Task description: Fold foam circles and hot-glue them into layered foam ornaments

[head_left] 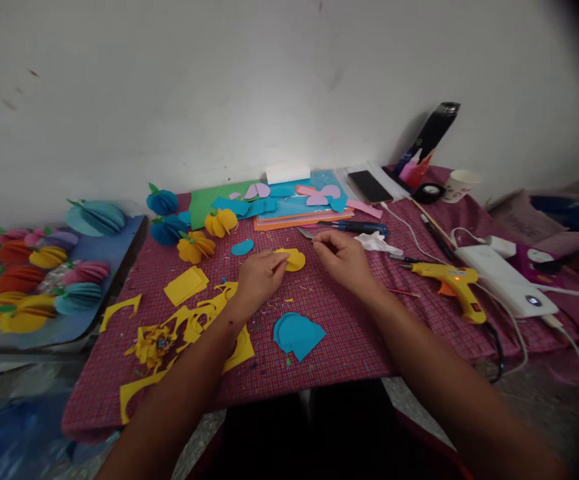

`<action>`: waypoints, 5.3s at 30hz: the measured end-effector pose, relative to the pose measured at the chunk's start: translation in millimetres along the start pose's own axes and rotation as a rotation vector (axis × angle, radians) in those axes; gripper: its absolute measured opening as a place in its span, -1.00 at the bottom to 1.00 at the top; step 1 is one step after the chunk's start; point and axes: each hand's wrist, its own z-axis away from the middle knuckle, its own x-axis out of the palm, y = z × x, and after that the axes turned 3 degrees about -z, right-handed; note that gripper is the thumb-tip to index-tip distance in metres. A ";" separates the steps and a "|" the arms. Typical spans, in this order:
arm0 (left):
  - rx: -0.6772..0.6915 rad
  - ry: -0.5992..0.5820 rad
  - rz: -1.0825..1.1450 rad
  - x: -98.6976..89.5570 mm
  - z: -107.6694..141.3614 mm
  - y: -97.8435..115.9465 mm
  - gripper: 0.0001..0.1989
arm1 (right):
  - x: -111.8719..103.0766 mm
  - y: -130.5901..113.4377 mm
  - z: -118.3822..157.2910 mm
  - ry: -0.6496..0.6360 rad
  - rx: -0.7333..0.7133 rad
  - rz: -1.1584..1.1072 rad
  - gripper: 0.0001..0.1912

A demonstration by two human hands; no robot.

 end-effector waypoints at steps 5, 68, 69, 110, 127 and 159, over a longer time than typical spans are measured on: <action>-0.060 0.113 0.177 -10.5 -0.9 6.9 -0.75 | 1.9 0.2 1.4 -0.015 -0.029 0.013 -0.87; -0.066 -0.392 0.897 -25.6 -3.5 14.4 -0.73 | -6.9 -61.6 82.6 -0.319 0.021 0.411 -0.76; -0.052 -0.406 0.891 -27.7 -3.2 16.2 -0.70 | -7.1 -60.9 78.7 -0.299 0.047 0.415 -0.75; -0.124 -0.427 0.955 -14.8 -3.2 13.4 -0.79 | -7.0 -47.1 62.3 -0.216 0.317 0.233 -0.73; -0.378 -0.166 1.019 -12.8 -7.2 12.8 -0.84 | 3.8 -79.4 84.3 -0.810 -0.330 0.194 -0.64; -0.316 -0.170 0.957 -5.8 -6.6 5.7 -0.81 | -22.0 -62.9 86.8 -0.405 -0.063 0.166 -0.83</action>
